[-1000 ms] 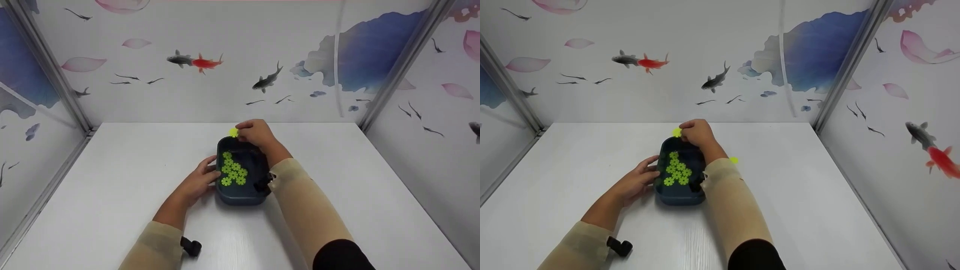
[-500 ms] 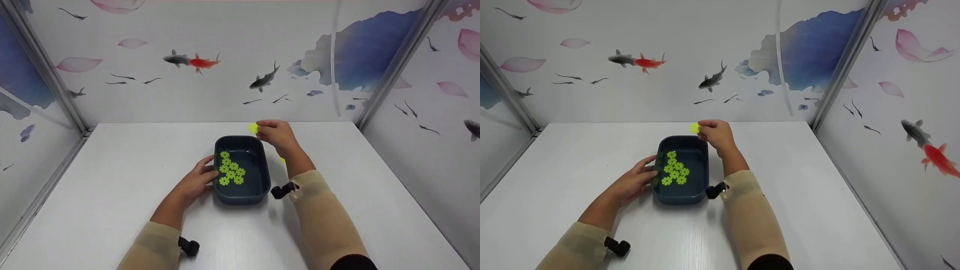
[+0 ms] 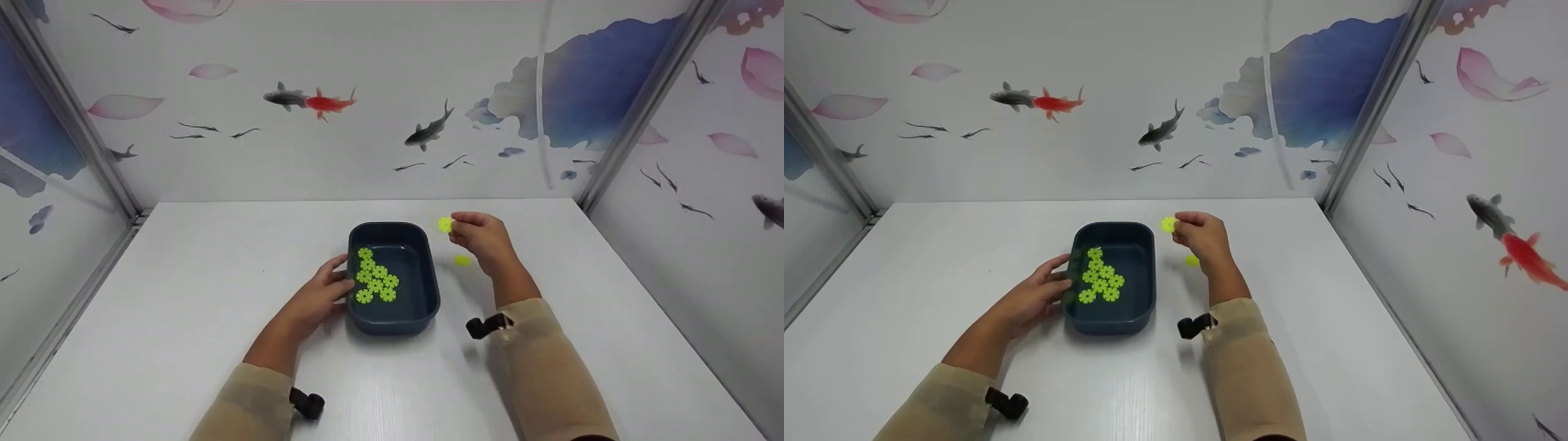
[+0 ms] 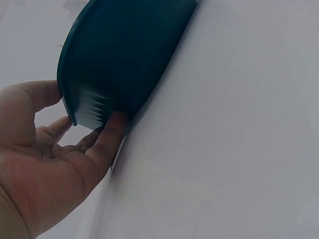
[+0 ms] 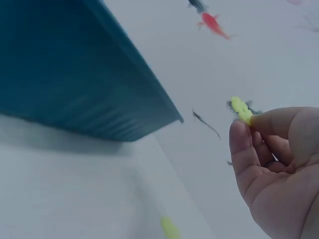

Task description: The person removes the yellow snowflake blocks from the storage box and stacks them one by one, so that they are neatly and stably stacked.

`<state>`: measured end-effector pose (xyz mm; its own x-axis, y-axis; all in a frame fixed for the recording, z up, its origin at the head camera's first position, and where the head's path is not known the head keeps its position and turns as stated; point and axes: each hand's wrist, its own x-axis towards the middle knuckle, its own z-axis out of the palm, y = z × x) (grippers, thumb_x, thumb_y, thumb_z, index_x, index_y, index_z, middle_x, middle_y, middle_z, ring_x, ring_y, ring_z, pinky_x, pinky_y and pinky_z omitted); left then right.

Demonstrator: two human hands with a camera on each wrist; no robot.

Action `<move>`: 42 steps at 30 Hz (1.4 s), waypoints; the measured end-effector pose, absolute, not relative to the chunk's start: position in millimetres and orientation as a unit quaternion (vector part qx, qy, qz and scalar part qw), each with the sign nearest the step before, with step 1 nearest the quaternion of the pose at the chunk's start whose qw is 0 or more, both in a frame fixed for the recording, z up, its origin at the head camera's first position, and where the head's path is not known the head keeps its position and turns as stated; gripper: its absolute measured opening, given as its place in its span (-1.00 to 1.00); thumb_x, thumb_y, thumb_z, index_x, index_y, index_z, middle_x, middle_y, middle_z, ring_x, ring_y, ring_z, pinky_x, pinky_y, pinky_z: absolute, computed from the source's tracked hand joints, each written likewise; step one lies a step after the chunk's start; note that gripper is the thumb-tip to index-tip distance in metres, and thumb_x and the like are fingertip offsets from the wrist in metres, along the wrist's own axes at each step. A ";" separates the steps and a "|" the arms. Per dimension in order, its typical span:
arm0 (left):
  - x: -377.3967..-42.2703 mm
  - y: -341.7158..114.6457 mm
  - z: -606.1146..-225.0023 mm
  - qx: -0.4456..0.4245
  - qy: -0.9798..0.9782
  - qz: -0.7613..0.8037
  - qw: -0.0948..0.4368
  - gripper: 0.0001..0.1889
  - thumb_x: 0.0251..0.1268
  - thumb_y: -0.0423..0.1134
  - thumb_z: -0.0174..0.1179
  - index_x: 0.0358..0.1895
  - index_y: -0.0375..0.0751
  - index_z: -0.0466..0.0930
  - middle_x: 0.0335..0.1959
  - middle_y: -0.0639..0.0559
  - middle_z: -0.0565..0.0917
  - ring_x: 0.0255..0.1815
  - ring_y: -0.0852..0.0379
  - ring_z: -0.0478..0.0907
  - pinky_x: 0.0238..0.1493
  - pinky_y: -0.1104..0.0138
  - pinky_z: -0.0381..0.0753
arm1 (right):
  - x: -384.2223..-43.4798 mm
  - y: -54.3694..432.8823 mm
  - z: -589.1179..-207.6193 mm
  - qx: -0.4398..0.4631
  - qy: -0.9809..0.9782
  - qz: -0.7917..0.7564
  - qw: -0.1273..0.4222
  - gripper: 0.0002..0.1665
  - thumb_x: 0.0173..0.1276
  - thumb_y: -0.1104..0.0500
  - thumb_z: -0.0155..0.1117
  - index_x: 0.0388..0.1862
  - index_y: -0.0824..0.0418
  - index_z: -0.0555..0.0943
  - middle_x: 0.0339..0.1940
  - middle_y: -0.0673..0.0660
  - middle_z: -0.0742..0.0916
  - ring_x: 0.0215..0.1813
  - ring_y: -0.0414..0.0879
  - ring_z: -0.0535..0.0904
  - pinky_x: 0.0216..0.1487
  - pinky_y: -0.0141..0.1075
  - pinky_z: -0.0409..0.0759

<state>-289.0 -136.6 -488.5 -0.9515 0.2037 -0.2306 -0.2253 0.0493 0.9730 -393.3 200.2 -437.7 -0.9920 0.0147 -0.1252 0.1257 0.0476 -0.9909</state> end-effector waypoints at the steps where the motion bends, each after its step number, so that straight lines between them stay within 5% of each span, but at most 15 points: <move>1: -288.9 -136.8 -488.2 -0.008 0.708 0.689 0.156 -0.29 0.65 -0.17 0.13 0.73 0.23 0.10 0.70 -0.19 0.25 0.66 -0.24 0.36 0.61 -0.11 0.44 | -392.9 203.5 -439.9 0.052 0.723 -0.688 0.040 -0.59 0.57 0.22 0.34 0.33 0.28 0.64 0.24 0.19 0.69 0.07 -0.10 0.76 0.14 -0.37 0.78; 19: -291.8 -139.3 -489.9 -0.013 0.699 0.696 0.165 -0.29 0.64 -0.14 0.15 0.72 0.28 0.10 0.73 -0.14 0.20 0.70 -0.21 0.30 0.64 -0.11 0.40 | -394.4 243.6 -489.5 0.130 0.739 -0.659 0.052 -0.50 0.56 0.20 0.36 0.43 0.24 0.60 0.39 0.22 0.63 0.12 -0.09 0.67 0.15 -0.42 0.73; 27: -290.3 -138.6 -489.5 -0.018 0.706 0.689 0.165 -0.29 0.64 -0.13 0.15 0.71 0.31 0.11 0.73 -0.12 0.20 0.71 -0.22 0.28 0.64 -0.11 0.39 | -389.8 244.8 -496.4 0.146 0.700 -0.696 0.061 -0.48 0.52 0.26 0.38 0.42 0.25 0.58 0.37 0.21 0.60 0.29 0.01 0.61 0.29 -0.31 0.72; 42: -290.4 -139.6 -491.1 -0.012 0.708 0.688 0.161 -0.29 0.64 -0.13 0.15 0.72 0.28 0.11 0.72 -0.15 0.23 0.68 -0.23 0.32 0.64 -0.11 0.40 | -390.5 242.2 -499.9 0.149 0.771 -0.618 0.035 -0.60 0.48 0.25 0.42 0.25 0.31 0.67 0.21 0.27 0.67 0.15 0.00 0.69 0.09 -0.37 0.78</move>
